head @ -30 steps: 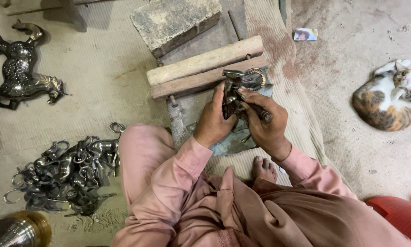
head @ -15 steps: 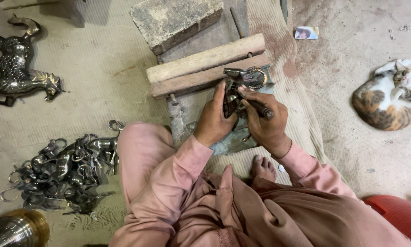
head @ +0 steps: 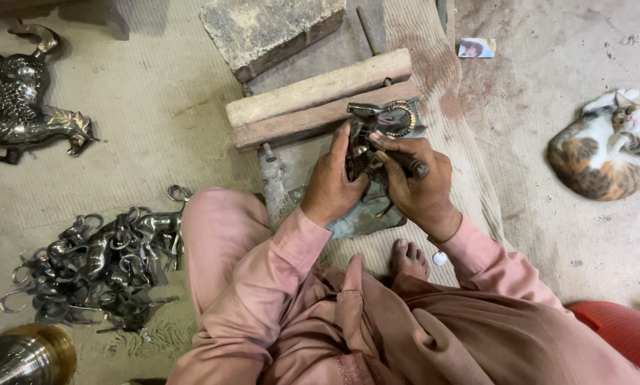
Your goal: The person sits on the floor and uses a small tool to polish a silver horse figurine. They rotate the figurine to access different surfaces, including the legs, body, and tail, while a cat rests nearby.
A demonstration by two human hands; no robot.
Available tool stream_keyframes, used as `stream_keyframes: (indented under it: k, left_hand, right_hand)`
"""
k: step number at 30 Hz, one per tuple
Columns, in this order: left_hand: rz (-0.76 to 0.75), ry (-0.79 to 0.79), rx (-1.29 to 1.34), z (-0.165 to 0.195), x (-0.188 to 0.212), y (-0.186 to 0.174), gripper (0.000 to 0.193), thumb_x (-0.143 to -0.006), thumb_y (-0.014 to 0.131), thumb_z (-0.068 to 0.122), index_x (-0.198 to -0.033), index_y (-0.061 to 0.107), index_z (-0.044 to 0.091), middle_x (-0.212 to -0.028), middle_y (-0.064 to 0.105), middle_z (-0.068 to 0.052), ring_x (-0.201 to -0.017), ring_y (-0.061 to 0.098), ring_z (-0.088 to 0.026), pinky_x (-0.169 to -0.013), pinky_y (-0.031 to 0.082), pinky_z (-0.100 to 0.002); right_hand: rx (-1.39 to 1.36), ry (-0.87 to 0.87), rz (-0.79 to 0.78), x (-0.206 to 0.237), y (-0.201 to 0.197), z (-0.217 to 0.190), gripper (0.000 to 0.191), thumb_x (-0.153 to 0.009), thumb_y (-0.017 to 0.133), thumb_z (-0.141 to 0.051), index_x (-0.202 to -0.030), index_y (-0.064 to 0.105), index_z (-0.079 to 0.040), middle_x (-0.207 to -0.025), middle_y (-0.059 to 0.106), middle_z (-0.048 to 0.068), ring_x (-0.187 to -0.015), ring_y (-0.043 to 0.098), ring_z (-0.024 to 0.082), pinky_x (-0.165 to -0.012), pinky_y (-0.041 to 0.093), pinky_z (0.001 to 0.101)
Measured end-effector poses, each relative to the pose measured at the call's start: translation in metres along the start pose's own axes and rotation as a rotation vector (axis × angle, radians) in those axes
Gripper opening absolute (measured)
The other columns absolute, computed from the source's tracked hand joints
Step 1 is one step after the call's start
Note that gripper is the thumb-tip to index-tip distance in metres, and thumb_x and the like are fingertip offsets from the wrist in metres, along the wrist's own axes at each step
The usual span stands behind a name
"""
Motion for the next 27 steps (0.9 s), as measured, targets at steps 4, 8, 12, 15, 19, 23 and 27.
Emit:
stream_keyframes:
  k: [4, 8, 12, 15, 19, 23, 27]
  left_hand:
    - [-0.033, 0.003, 0.030, -0.005, 0.000, 0.003, 0.090, -0.083, 0.074, -0.003, -0.159, 0.025, 0.001, -0.137, 0.062, -0.027, -0.121, 0.069, -0.037, -0.100, 0.058, -0.039]
    - [-0.028, -0.006, 0.037, -0.007, 0.000, 0.003, 0.090, -0.084, 0.073, -0.004, -0.160, 0.026, 0.003, -0.137, 0.062, -0.027, -0.122, 0.069, -0.036, -0.099, 0.058, -0.039]
    - [-0.028, -0.013, 0.046, -0.006, 0.001, 0.002, 0.089, -0.083, 0.073, -0.005, -0.160, 0.029, 0.003, -0.139, 0.062, -0.027, -0.124, 0.070, -0.036, -0.100, 0.058, -0.038]
    - [-0.009, 0.026, -0.001, -0.006, 0.001, 0.003, 0.089, -0.083, 0.074, -0.003, -0.159, 0.028, 0.003, -0.139, 0.062, -0.027, -0.124, 0.068, -0.037, -0.101, 0.057, -0.039]
    - [-0.033, -0.007, 0.000, -0.008, 0.001, 0.003, 0.090, -0.083, 0.074, -0.002, -0.160, 0.027, 0.003, -0.139, 0.062, -0.027, -0.124, 0.068, -0.037, -0.102, 0.057, -0.040]
    - [-0.034, 0.021, -0.001, -0.006, 0.001, 0.003, 0.091, -0.083, 0.074, -0.003, -0.160, 0.027, 0.003, -0.138, 0.062, -0.028, -0.124, 0.067, -0.038, -0.103, 0.056, -0.040]
    - [-0.052, -0.007, 0.042, -0.004, 0.001, 0.003, 0.090, -0.083, 0.073, -0.004, -0.160, 0.026, 0.003, -0.136, 0.063, -0.026, -0.123, 0.069, -0.038, -0.102, 0.056, -0.040]
  right_hand:
    - [-0.038, 0.027, -0.096, -0.009, -0.008, 0.000, 0.023, -0.098, 0.075, 0.005, -0.115, 0.061, 0.000, -0.107, 0.075, 0.016, -0.092, 0.079, 0.025, -0.076, 0.062, 0.0304]
    - [0.022, -0.036, -0.179, -0.018, -0.016, -0.006, 0.023, -0.097, 0.074, 0.005, -0.115, 0.061, 0.000, -0.107, 0.075, 0.016, -0.092, 0.078, 0.028, -0.075, 0.061, 0.0330]
    - [0.043, -0.010, -0.273, -0.027, -0.022, -0.010, 0.025, -0.093, 0.076, 0.004, -0.114, 0.063, -0.001, -0.102, 0.074, 0.016, -0.088, 0.077, 0.030, -0.071, 0.060, 0.0343]
    - [0.004, 0.033, -0.308, -0.032, -0.028, -0.011, 0.023, -0.095, 0.076, 0.001, -0.112, 0.062, -0.003, -0.099, 0.075, 0.014, -0.087, 0.078, 0.029, -0.070, 0.059, 0.0337]
    - [0.079, 0.073, -0.415, -0.041, -0.035, -0.008, 0.022, -0.092, 0.078, -0.004, -0.110, 0.064, -0.003, -0.092, 0.075, 0.014, -0.076, 0.076, 0.029, -0.061, 0.055, 0.0352]
    - [0.060, 0.035, -0.473, -0.047, -0.038, -0.006, 0.023, -0.092, 0.077, -0.004, -0.111, 0.065, -0.004, -0.094, 0.075, 0.013, -0.075, 0.075, 0.028, -0.062, 0.056, 0.0349]
    - [0.019, -0.034, -0.500, -0.049, -0.041, -0.007, 0.024, -0.091, 0.076, -0.003, -0.112, 0.064, -0.006, -0.099, 0.075, 0.012, -0.084, 0.076, 0.029, -0.071, 0.059, 0.0342]
Point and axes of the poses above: each hand's wrist, its own x-axis away from the middle knuckle, its own y-axis out of the palm, z = x × y, the point moved 3 cm from there along -x, towards the middle knuckle
